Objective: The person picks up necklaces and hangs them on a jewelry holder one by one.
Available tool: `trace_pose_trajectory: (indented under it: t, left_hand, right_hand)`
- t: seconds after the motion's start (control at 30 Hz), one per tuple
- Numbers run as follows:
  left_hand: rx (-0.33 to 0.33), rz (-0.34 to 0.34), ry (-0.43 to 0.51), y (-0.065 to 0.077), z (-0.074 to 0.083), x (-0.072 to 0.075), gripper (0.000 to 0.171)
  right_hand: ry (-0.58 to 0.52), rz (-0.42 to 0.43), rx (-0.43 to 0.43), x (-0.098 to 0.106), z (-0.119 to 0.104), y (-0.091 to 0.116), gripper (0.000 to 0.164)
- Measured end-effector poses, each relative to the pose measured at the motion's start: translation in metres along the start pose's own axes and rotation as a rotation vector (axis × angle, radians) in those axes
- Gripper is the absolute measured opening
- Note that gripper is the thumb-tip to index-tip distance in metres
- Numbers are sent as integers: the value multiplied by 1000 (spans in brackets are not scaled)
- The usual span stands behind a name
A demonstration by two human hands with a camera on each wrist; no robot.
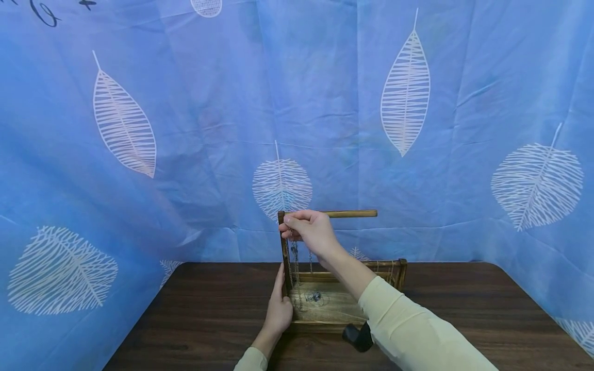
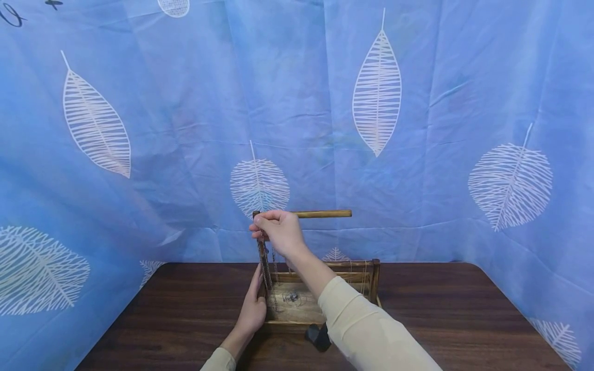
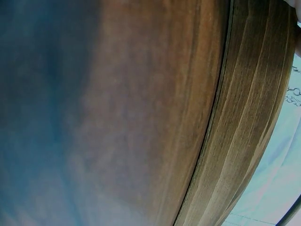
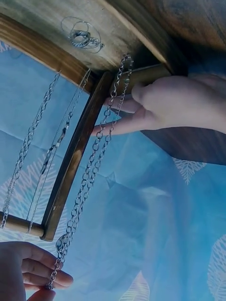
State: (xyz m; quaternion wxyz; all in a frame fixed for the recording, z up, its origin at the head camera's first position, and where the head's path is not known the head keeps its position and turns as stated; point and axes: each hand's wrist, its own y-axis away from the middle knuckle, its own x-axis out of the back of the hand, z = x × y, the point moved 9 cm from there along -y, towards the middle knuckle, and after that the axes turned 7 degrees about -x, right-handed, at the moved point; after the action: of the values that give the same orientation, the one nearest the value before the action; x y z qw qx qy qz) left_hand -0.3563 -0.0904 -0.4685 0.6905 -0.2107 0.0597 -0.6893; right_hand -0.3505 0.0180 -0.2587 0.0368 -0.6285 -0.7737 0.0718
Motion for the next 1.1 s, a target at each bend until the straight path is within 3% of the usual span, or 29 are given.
trace_pose_trajectory:
  t: [0.7, 1.1]
  left_hand:
    - [16, -10, -13, -1, 0, -3, 96]
    - [19, -8, -42, 1, 2, -2, 96]
  right_hand:
    - [4, 30, 36, 13, -22, -4, 18]
    - [45, 71, 29, 33, -22, -3, 20]
